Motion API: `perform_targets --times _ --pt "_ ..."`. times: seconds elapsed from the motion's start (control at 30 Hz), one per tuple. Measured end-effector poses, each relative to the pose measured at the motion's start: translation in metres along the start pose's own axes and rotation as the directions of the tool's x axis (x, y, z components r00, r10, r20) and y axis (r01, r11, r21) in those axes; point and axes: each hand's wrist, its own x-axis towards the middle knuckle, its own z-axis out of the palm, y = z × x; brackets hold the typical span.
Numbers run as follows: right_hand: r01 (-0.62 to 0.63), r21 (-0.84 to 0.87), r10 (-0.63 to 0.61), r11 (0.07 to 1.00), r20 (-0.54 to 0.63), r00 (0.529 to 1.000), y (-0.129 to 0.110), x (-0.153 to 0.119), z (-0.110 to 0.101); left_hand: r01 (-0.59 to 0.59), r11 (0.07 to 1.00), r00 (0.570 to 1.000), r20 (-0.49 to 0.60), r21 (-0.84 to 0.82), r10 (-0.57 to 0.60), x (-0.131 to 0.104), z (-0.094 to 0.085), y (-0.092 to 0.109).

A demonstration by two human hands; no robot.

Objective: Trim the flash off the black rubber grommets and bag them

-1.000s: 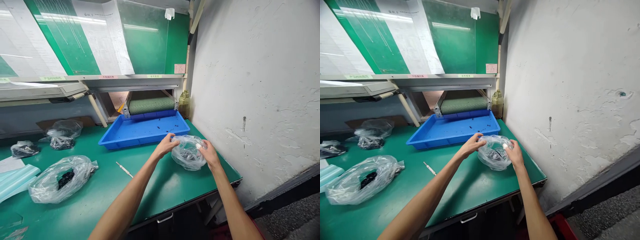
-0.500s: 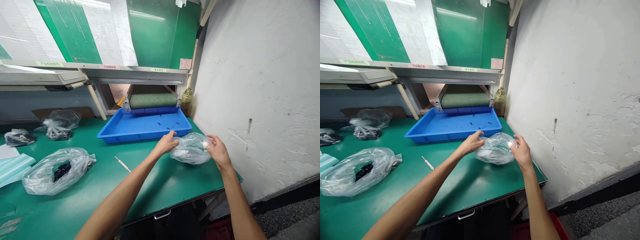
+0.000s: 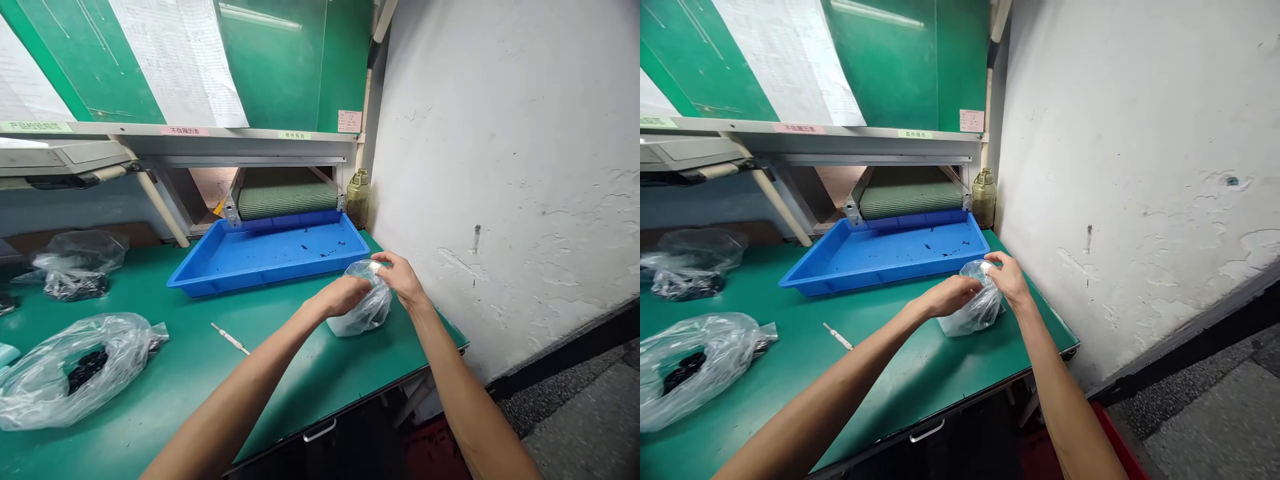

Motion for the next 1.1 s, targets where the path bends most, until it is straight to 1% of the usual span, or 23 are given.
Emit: perform_targets --times 0.03,0.1,0.2,0.3,0.37,0.47,0.53,0.57,0.6,0.63,0.67,0.7,0.73,0.77,0.8,0.83,0.87,0.9,0.93,0.97,1.0,1.03,1.1 --pt "0.010 0.034 -0.010 0.999 0.017 1.000 -0.005 -0.002 -0.001 0.026 1.000 0.999 0.042 -0.014 -0.025 0.005 0.005 0.000" --pt "0.033 0.102 -0.037 0.994 0.036 0.999 -0.013 -0.003 -0.003 0.053 0.999 0.985 0.162 0.008 -0.053 0.016 0.015 0.000" --pt "0.057 0.108 -0.056 0.992 -0.012 0.998 -0.017 0.000 -0.008 0.127 0.991 0.954 0.268 0.038 -0.132 0.030 0.025 -0.002" --pt "0.046 0.069 -0.038 0.997 -0.107 0.994 -0.006 0.004 -0.013 0.176 0.982 0.931 0.313 0.061 -0.187 0.038 0.026 -0.004" --pt "0.033 0.032 -0.028 0.999 -0.130 0.991 0.006 0.003 -0.016 0.189 0.981 0.934 0.298 0.053 -0.196 0.040 0.021 -0.003" --pt "-0.019 -0.058 0.013 0.998 -0.095 0.995 0.022 -0.012 -0.020 0.150 0.989 0.962 0.232 0.000 -0.146 0.033 0.006 -0.001" --pt "-0.012 -0.150 -0.005 0.989 -0.113 0.994 0.024 -0.028 -0.022 0.084 0.988 0.986 0.151 -0.127 -0.064 0.022 -0.006 -0.005" --pt "0.033 -0.212 -0.068 0.977 -0.159 0.985 0.022 -0.037 -0.024 0.062 0.977 0.996 0.070 -0.204 -0.048 0.015 -0.011 -0.009" --pt "0.110 -0.283 -0.177 0.953 -0.223 0.959 0.016 -0.046 -0.025 0.055 0.962 0.997 -0.037 -0.268 -0.067 0.008 -0.014 -0.016" --pt "0.210 -0.357 -0.317 0.910 -0.273 0.908 0.009 -0.054 -0.025 0.068 0.949 0.982 -0.150 -0.308 -0.119 0.000 -0.015 -0.024" --pt "0.321 -0.418 -0.456 0.850 -0.278 0.845 0.001 -0.061 -0.024 0.106 0.942 0.950 -0.249 -0.319 -0.191 -0.008 -0.015 -0.032" --pt "0.435 -0.450 -0.565 0.780 -0.208 0.799 -0.007 -0.067 -0.023 0.160 0.938 0.917 -0.307 -0.306 -0.256 -0.015 -0.013 -0.041" --pt "0.534 -0.455 -0.619 0.713 -0.050 0.784 -0.015 -0.070 -0.019 0.213 0.932 0.896 -0.322 -0.294 -0.306 -0.021 -0.010 -0.049" --pt "0.596 -0.451 -0.601 0.664 0.153 0.785 -0.019 -0.070 -0.015 0.254 0.922 0.893 -0.295 -0.294 -0.340 -0.027 -0.005 -0.054" --pt "0.614 -0.470 -0.500 0.634 0.358 0.789 -0.021 -0.069 -0.009 0.285 0.908 0.899 -0.243 -0.308 -0.364 -0.031 0.000 -0.058" --pt "0.600 -0.524 -0.343 0.604 0.509 0.789 -0.020 -0.066 -0.003 0.311 0.888 0.905 -0.181 -0.338 -0.386 -0.034 0.005 -0.060" --pt "0.572 -0.597 -0.177 0.563 0.589 0.788 -0.017 -0.061 0.004 0.333 0.862 0.906 -0.123 -0.381 -0.405 -0.036 0.010 -0.059" --pt "0.549 -0.661 -0.048 0.513 0.616 0.786 -0.012 -0.056 0.010 0.353 0.831 0.906 -0.064 -0.430 -0.418 -0.037 0.014 -0.056" --pt "0.543 -0.690 0.019 0.478 0.626 0.780 -0.006 -0.050 0.015 0.371 0.793 0.904 -0.008 -0.483 -0.428 -0.037 0.017 -0.053" --pt "0.547 -0.701 0.050 0.457 0.634 0.772 -0.001 -0.046 0.019 0.386 0.752 0.900 0.039 -0.534 -0.434 -0.036 0.018 -0.049" --pt "0.557 -0.698 0.053 0.449 0.644 0.763 0.003 -0.042 0.023 0.394 0.713 0.896 0.068 -0.580 -0.439 -0.035 0.019 -0.044" --pt "0.566 -0.691 0.051 0.450 0.652 0.756 0.006 -0.038 0.026 0.392 0.681 0.892 0.074 -0.618 -0.446 -0.032 0.018 -0.040" --pt "0.564 -0.693 0.065 0.450 0.655 0.753 0.007 -0.034 0.029 0.367 0.644 0.883 0.033 -0.672 -0.468 -0.027 0.014 -0.033"
